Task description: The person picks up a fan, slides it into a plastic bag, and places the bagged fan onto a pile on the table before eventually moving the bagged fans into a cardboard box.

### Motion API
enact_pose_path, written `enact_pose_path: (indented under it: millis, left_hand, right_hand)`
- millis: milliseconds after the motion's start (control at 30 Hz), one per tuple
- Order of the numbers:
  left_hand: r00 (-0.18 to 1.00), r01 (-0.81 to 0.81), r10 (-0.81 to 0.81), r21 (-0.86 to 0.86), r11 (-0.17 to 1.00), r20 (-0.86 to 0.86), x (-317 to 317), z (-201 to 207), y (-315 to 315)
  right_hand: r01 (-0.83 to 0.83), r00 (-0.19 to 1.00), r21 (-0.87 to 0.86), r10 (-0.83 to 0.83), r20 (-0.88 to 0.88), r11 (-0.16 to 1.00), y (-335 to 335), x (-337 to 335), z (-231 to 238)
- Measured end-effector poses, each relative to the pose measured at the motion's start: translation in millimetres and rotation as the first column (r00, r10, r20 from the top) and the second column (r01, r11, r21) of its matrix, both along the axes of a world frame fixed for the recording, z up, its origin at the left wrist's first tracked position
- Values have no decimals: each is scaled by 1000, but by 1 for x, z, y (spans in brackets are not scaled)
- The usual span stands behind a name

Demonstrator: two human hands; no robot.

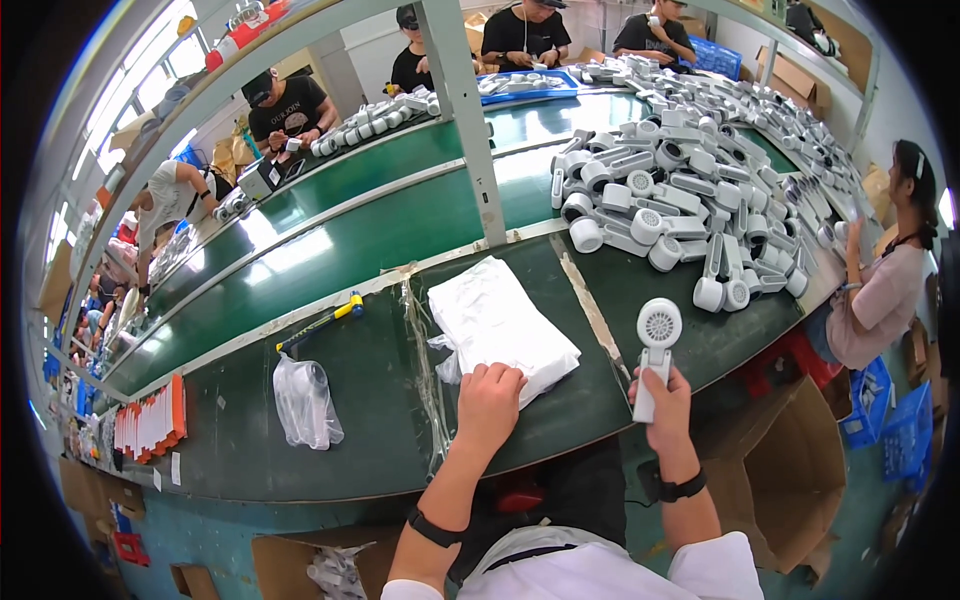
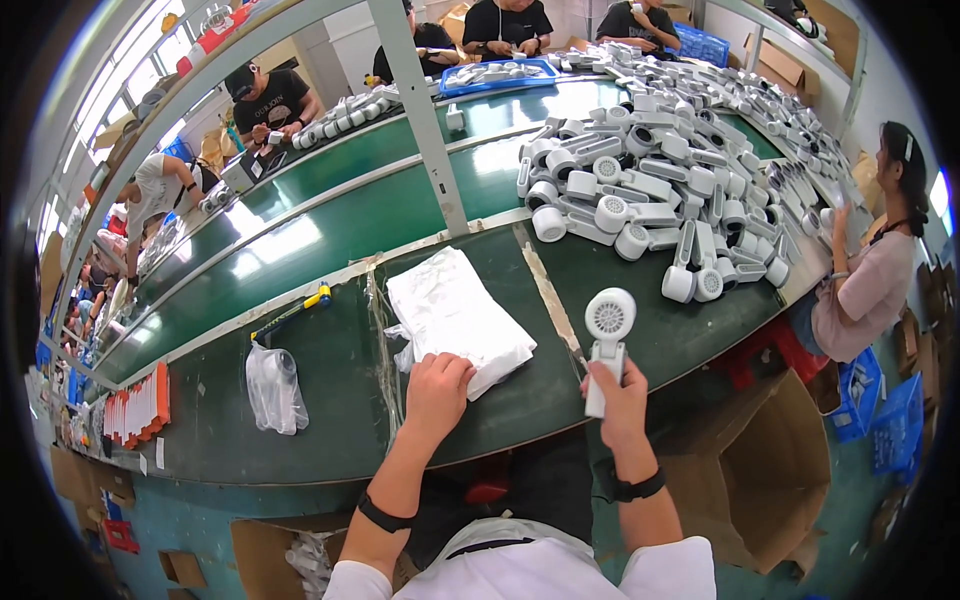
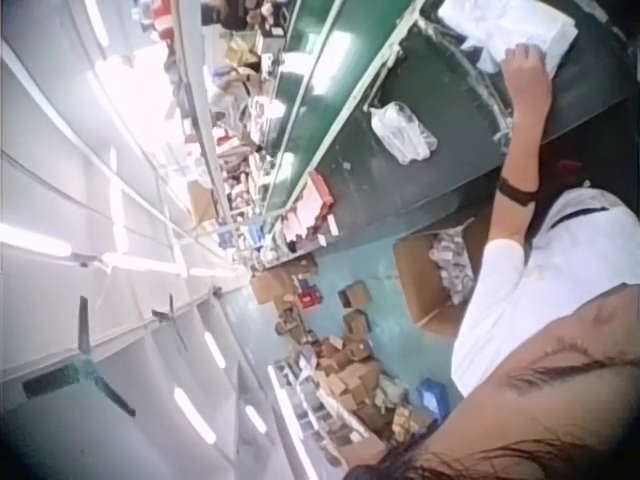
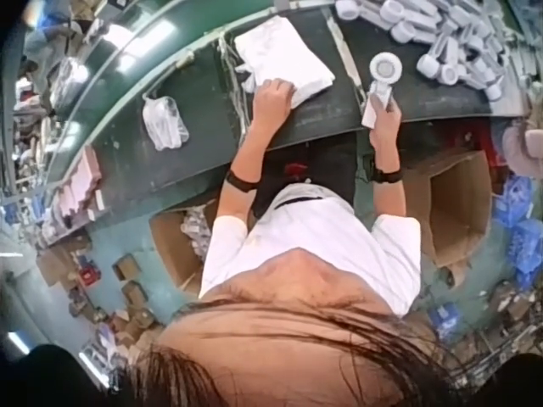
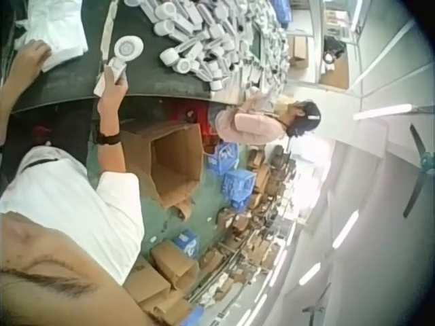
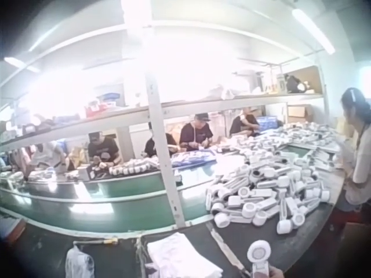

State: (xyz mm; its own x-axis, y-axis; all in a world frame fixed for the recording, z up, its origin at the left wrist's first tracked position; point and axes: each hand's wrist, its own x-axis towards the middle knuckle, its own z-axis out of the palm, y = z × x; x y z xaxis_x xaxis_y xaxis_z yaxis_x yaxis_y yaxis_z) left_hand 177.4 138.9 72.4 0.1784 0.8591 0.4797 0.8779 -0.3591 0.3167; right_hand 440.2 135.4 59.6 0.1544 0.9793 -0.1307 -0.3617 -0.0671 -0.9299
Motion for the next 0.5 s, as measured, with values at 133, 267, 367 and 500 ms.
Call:
enact_pose_path:
  millis: [133,267,367,500]
  left_hand:
    - [983,-10,12,-9,1000,183,2,3,6]
    - [926,-3,20,-46,999,378,6,7,5]
    - [853,30,24,-94,995,522,16,15,-5]
    - [762,53,44,-129,990,646,27,28,-17]
  right_hand:
    - [-170,937,-2,161,-309,985,-23,-37,6]
    - [-244,919,-3,230,-321,970,-32,-67,5]
    - [-102,989,-33,98,-112,994,-31,-88,4]
    - [97,992,11,-97,77,995,-26,-107,-1]
